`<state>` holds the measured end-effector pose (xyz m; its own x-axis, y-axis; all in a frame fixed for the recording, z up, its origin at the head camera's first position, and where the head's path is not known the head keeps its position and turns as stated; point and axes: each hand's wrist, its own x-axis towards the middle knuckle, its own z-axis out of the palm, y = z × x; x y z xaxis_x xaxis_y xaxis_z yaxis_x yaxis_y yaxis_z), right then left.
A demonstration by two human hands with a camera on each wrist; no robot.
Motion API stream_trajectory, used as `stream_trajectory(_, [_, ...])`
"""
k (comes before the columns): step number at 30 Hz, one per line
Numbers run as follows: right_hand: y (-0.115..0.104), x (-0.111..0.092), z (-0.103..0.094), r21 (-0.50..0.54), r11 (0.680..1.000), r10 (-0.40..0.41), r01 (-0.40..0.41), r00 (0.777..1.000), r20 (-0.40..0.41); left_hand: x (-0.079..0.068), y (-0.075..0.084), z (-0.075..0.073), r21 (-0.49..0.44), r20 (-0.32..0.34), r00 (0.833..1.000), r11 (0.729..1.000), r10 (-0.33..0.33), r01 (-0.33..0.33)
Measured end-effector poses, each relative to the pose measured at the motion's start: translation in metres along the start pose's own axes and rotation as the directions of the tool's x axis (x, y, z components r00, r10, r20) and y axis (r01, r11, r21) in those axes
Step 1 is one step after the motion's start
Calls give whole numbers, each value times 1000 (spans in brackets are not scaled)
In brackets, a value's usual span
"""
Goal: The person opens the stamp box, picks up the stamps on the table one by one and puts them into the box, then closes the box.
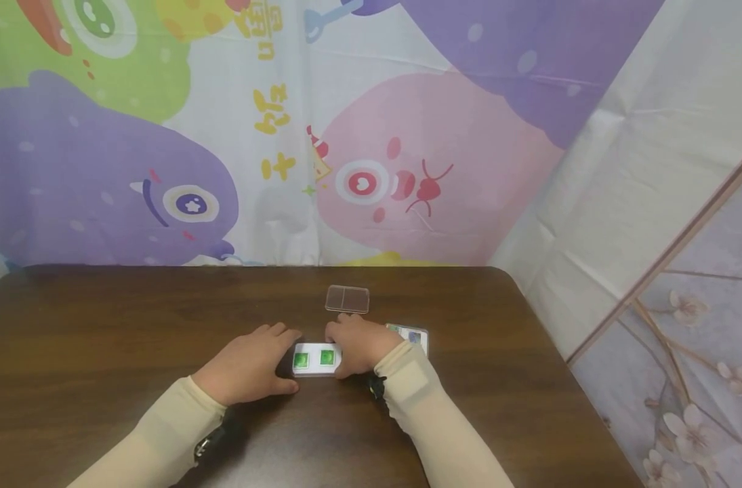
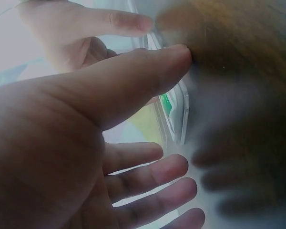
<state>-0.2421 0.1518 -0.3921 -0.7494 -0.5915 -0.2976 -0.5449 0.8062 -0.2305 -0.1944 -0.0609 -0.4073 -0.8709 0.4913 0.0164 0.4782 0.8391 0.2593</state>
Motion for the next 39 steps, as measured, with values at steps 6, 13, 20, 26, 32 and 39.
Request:
stream_trajectory(6, [-10,1,2,-15,999,-31,31,999,6,-1,-3,-3,-8,13,1000,1000,1,-1])
stream_trajectory(13, [-5,0,-1,56,995,-80,79,997,20,-1,-7,-3,-8,-2,1000,1000,5,-5])
stream_trajectory(20, [25,-7,-10,70,995,82,-71,983,-166,0,-5,-2,-3,1,1000,1000,-3,3])
stream_trajectory(26, [37,-2,-6,37,991,135,-131,977,-164,0,-3,-1,-3,10,1000,1000,-21,21])
stream_trajectory(32, [39,3,0,22,989,149,-147,980,-135,-1,-2,-3,-9,13,1000,1000,-25,25])
stream_trajectory(39, [38,5,4,8,988,155,-155,983,-95,-2,-2,-2,-18,12,1000,1000,-20,20])
